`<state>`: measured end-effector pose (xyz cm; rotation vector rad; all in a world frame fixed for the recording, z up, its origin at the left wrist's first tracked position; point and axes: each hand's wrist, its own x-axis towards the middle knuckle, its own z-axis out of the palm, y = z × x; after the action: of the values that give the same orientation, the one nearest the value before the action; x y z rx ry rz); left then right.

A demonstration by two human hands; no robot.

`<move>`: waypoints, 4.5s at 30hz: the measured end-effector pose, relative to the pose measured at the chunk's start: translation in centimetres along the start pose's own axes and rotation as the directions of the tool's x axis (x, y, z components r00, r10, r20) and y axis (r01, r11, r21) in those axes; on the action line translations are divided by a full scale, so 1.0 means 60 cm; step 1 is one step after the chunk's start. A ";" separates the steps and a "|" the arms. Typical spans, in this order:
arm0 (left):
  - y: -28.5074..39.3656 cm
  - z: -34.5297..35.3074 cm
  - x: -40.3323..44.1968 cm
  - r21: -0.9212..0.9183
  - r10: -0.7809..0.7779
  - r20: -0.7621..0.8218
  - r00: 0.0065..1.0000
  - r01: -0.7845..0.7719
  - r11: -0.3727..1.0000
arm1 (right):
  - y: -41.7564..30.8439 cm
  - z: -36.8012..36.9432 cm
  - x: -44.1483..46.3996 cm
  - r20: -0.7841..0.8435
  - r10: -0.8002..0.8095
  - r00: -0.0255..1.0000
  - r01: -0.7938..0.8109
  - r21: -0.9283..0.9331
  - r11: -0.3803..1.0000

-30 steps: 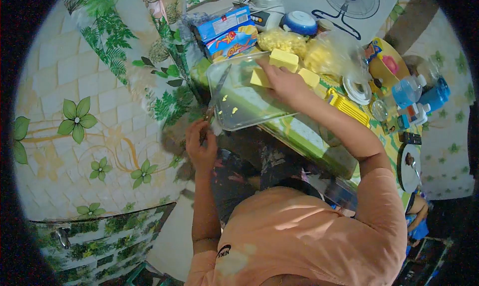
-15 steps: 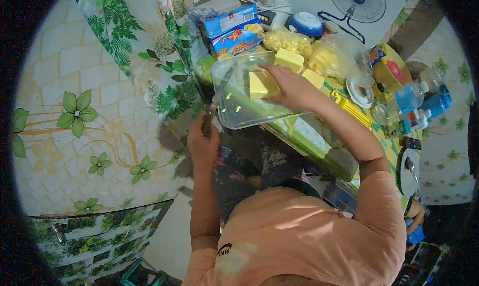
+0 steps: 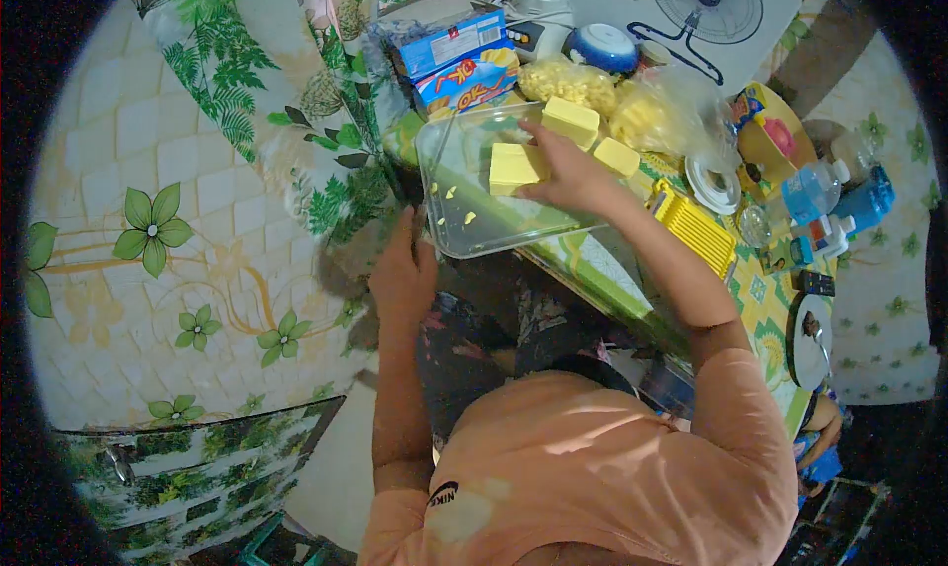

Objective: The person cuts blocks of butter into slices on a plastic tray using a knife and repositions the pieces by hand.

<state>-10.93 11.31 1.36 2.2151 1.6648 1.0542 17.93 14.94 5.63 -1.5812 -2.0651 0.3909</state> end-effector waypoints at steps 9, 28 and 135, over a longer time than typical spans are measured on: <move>0.063 -0.016 -0.064 -0.174 0.010 0.034 0.999 -0.004 0.985 | 0.030 0.062 -0.013 -0.266 -0.069 0.962 0.089 0.064 0.994; 0.084 -0.006 -0.077 -0.005 0.051 0.129 0.990 -0.051 0.999 | 0.041 0.066 -0.013 -0.125 0.015 0.992 0.024 0.309 0.951; 0.119 -0.024 -0.074 0.125 0.027 0.319 0.947 -0.070 0.990 | 0.026 0.055 -0.014 -0.107 -0.049 0.993 0.069 0.195 0.978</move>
<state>-6.88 4.39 4.28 2.3677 1.5857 0.5666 17.53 14.80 1.93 -1.3905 -1.9266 0.4701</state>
